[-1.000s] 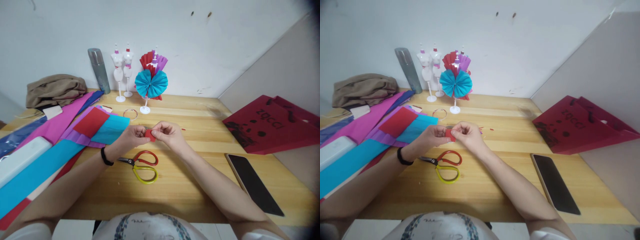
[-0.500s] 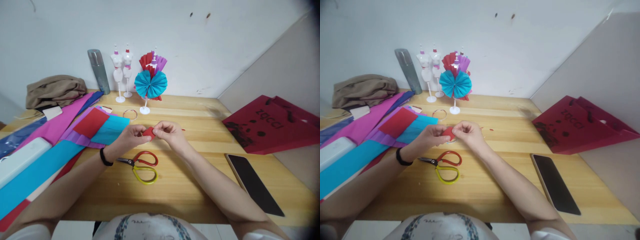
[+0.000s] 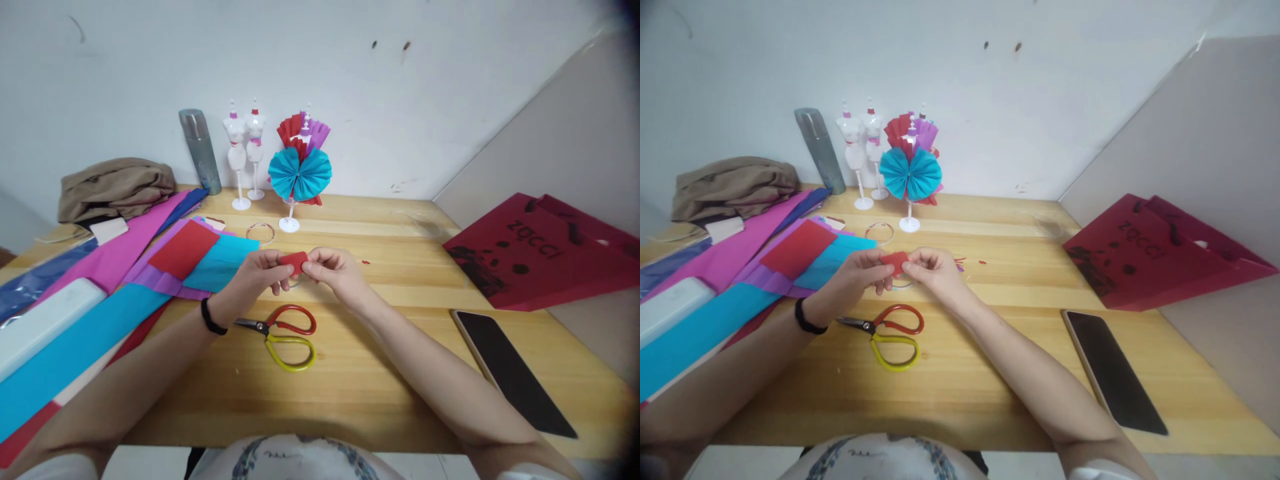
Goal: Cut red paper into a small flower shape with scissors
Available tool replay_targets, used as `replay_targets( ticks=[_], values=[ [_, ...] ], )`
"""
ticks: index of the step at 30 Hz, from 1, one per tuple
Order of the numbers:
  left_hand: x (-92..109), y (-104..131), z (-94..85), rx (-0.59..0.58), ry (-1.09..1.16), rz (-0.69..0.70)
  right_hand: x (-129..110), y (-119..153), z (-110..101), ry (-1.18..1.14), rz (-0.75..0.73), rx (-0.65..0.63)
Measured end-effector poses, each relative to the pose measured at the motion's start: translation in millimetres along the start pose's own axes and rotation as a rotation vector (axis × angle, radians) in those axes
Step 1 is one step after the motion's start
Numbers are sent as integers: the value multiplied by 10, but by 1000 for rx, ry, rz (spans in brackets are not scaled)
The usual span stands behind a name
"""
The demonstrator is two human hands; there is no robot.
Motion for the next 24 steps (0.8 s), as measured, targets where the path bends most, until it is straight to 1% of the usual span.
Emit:
replay_targets(
  ticks=[3, 6, 10, 13, 15, 17, 21, 24],
  values=[
    [-15, -7, -32, 23, 59, -18, 23, -28, 19, -2, -2, -19],
    [-44, -18, -46, 21, 77, -51, 58, -64, -6, 16, 14, -16],
    [-7, -49, -94, 26, 82, -20, 79, -81, -35, 86, 28, -41],
    [19, -74, -128, 31, -14, 12, 86, -52, 4, 161, 40, -114],
    [14, -71, -107, -2, -122, 15, 75, -30, 39, 191, 29, -155],
    [27, -52, -92, -13, -159, 16, 48, -25, 48, 197, 3, -156],
    [127, 30, -65, 0, -117, 53, -14, -37, 19, 176, -34, -96],
    [154, 101, -46, 1, -128, 55, -58, -8, 64, 182, -44, -126]
  ],
)
Point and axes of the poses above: each hand's wrist, its own y-axis away from the middle knuckle, its own z-axis out of the palm, x = y × z, the point moved 9 cm from there along -y, towards the middle knuckle, and after that the axes turned 12 degrees about x, right-handed, at the moved point
